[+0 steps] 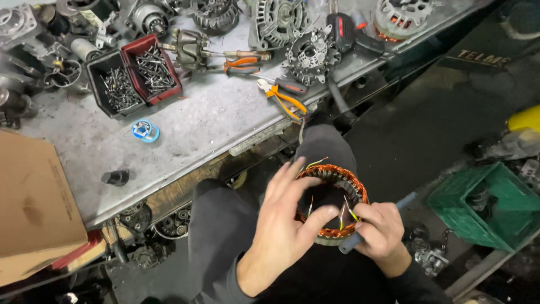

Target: The person sits at a workbench holding an alternator stator with copper windings on their lap. They use a small flat tool to scrape and clean the enamel insulation off the winding wire leads, rotating the stator and working on different wire ends one at a time.

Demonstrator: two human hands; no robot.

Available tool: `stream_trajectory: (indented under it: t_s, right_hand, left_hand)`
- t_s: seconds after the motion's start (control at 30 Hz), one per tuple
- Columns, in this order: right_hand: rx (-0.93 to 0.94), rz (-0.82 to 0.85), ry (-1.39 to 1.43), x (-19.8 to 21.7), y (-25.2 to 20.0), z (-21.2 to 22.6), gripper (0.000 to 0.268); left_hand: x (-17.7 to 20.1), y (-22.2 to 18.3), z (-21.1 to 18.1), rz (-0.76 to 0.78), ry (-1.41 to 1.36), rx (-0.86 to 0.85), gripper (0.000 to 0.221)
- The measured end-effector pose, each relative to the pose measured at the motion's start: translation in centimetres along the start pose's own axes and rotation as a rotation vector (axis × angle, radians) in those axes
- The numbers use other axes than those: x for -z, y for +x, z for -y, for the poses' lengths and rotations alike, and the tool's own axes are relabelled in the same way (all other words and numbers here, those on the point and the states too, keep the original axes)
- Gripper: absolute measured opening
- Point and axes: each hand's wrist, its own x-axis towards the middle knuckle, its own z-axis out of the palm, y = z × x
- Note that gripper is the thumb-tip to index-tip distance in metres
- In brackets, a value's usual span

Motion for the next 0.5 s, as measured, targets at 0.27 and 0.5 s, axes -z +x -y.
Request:
stream_trajectory:
  t_s: [0.27,0.5]
  right_hand:
    - [0.107,0.010,-0.025,0.0,4.8,-2.7,0.031]
    - [0.169,0.311,0.023,3.0,5.7,-2.8,0.031]
  left_hand:
    - [-0.3,0.9,0.4,-0.027,-0.064,0.237,0.052]
    - [1.2,-0.2,1.1,0.206,-0.073,0.204,0.060]
